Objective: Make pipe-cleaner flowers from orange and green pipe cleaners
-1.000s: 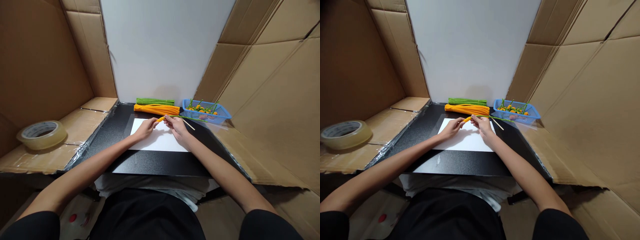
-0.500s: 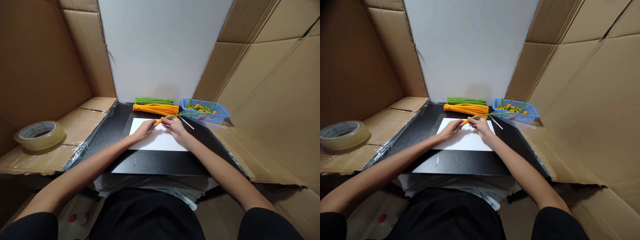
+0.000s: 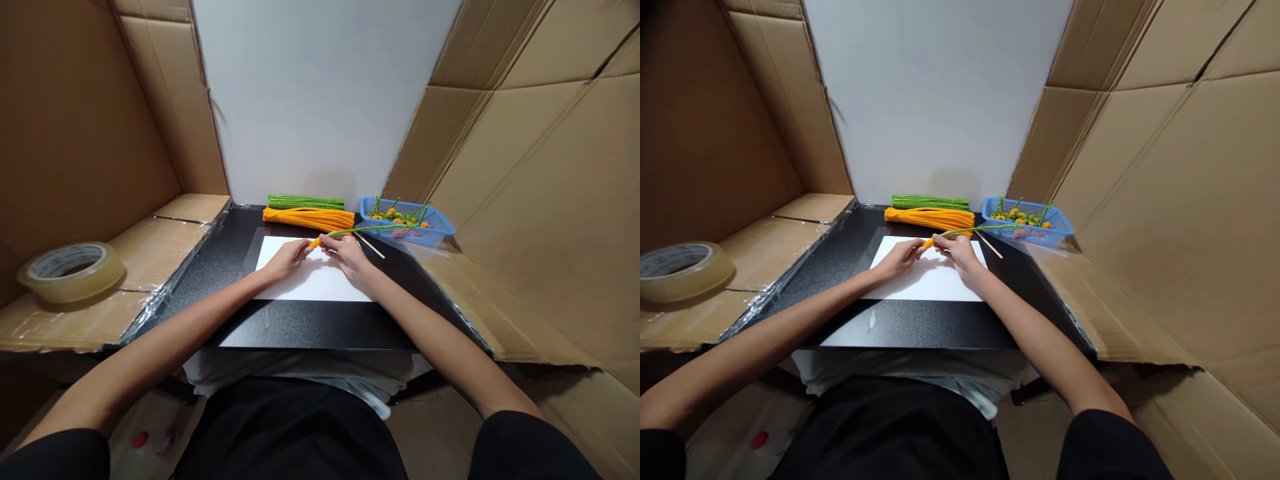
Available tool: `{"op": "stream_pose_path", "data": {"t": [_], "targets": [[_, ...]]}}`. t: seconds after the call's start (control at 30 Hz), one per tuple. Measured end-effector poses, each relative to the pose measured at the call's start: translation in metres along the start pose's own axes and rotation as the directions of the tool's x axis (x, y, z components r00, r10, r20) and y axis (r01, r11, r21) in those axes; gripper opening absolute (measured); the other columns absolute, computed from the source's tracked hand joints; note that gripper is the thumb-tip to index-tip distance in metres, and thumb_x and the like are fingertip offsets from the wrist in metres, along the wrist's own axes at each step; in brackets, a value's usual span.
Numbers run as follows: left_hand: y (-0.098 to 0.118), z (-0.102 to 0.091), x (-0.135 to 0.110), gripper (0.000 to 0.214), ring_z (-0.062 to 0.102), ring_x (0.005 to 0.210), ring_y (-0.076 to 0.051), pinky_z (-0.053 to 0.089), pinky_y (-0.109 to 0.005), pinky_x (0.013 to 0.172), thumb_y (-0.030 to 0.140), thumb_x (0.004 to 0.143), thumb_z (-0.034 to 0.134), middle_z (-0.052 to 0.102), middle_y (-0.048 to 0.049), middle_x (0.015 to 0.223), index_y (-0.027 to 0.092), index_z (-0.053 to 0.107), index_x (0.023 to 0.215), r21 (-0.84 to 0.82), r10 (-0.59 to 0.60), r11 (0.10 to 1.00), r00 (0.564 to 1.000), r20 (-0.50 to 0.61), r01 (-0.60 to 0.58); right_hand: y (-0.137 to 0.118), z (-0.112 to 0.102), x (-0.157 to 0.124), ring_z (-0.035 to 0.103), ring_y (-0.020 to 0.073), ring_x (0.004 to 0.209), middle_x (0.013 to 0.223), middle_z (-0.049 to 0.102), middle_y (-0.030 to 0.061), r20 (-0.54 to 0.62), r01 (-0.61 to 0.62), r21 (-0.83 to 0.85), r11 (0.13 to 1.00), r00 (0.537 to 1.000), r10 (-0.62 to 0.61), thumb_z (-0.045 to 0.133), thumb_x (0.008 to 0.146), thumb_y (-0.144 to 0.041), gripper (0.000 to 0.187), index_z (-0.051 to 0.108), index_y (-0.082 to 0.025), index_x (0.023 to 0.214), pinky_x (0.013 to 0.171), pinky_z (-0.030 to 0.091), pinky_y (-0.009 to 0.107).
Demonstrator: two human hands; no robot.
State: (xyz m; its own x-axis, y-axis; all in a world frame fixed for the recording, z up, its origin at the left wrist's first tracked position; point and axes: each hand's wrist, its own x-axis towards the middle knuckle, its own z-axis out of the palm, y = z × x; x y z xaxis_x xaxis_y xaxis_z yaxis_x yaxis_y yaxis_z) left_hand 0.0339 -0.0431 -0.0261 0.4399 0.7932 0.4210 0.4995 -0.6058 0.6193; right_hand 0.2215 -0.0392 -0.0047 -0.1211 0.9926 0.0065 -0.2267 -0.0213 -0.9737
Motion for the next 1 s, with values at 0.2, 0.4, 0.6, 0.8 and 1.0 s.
{"op": "stream_pose_path", "data": {"t": [0.2, 0.4, 0.6, 0.8, 1.0], "targets": [[-0.001, -0.002, 0.001, 0.031, 0.051, 0.070, -0.015, 0.039, -0.026, 0.069, 0.038, 0.100, 0.041, 0.062, -0.0023, 0.078, 0.015, 0.062, 0.094, 0.006, 0.005, 1.000, 1.000, -0.017, -0.005, 0.000, 0.001, 0.003, 0.061, 0.0093, 0.063, 0.069, 0.071, 0.0007, -0.041, -0.006, 0.039, 0.999, 0.999, 0.007, 0.096, 0.057, -0.039, 0.036, 0.074, -0.016, 0.075, 0.060, 0.046, 0.021], [-0.004, -0.005, 0.003, 0.033, 0.055, 0.074, -0.017, 0.043, -0.027, 0.072, 0.039, 0.100, 0.044, 0.066, -0.0052, 0.082, 0.014, 0.065, 0.104, 0.019, -0.031, 0.999, 0.999, -0.039, 0.032, -0.002, -0.003, 0.007, 0.066, 0.0092, 0.063, 0.067, 0.071, -0.0001, -0.143, 0.051, 0.101, 0.994, 0.989, -0.036, 0.094, 0.063, -0.034, 0.031, 0.070, -0.017, 0.072, 0.059, 0.048, 0.019], [-0.004, -0.006, 0.001, 0.034, 0.056, 0.074, -0.017, 0.042, -0.028, 0.072, 0.039, 0.101, 0.042, 0.067, -0.0054, 0.084, 0.015, 0.065, 0.101, 0.060, -0.018, 0.998, 0.999, -0.027, 0.019, -0.001, -0.005, 0.008, 0.065, 0.0096, 0.061, 0.064, 0.071, 0.0008, -0.132, 0.068, 0.030, 0.997, 0.989, -0.064, 0.096, 0.060, -0.034, 0.031, 0.072, -0.016, 0.069, 0.056, 0.048, 0.019], [-0.001, -0.007, 0.001, 0.035, 0.056, 0.073, -0.018, 0.041, -0.028, 0.071, 0.039, 0.101, 0.040, 0.068, -0.0060, 0.085, 0.015, 0.065, 0.098, 0.097, -0.011, 0.995, 1.000, 0.007, 0.010, -0.002, -0.008, 0.009, 0.063, 0.0093, 0.058, 0.063, 0.070, 0.0012, -0.097, 0.109, -0.049, 0.993, 0.989, -0.113, 0.097, 0.056, -0.037, 0.034, 0.073, -0.016, 0.068, 0.055, 0.047, 0.019], [0.000, -0.007, 0.001, 0.032, 0.057, 0.073, -0.018, 0.042, -0.028, 0.074, 0.035, 0.101, 0.041, 0.068, -0.0058, 0.083, 0.015, 0.065, 0.096, 0.114, -0.019, 0.993, 0.999, 0.026, 0.016, -0.001, -0.011, 0.010, 0.063, 0.0102, 0.058, 0.062, 0.071, 0.0017, -0.062, 0.123, -0.089, 0.988, 0.990, -0.129, 0.098, 0.052, -0.041, 0.038, 0.073, -0.016, 0.066, 0.057, 0.048, 0.020]]}}
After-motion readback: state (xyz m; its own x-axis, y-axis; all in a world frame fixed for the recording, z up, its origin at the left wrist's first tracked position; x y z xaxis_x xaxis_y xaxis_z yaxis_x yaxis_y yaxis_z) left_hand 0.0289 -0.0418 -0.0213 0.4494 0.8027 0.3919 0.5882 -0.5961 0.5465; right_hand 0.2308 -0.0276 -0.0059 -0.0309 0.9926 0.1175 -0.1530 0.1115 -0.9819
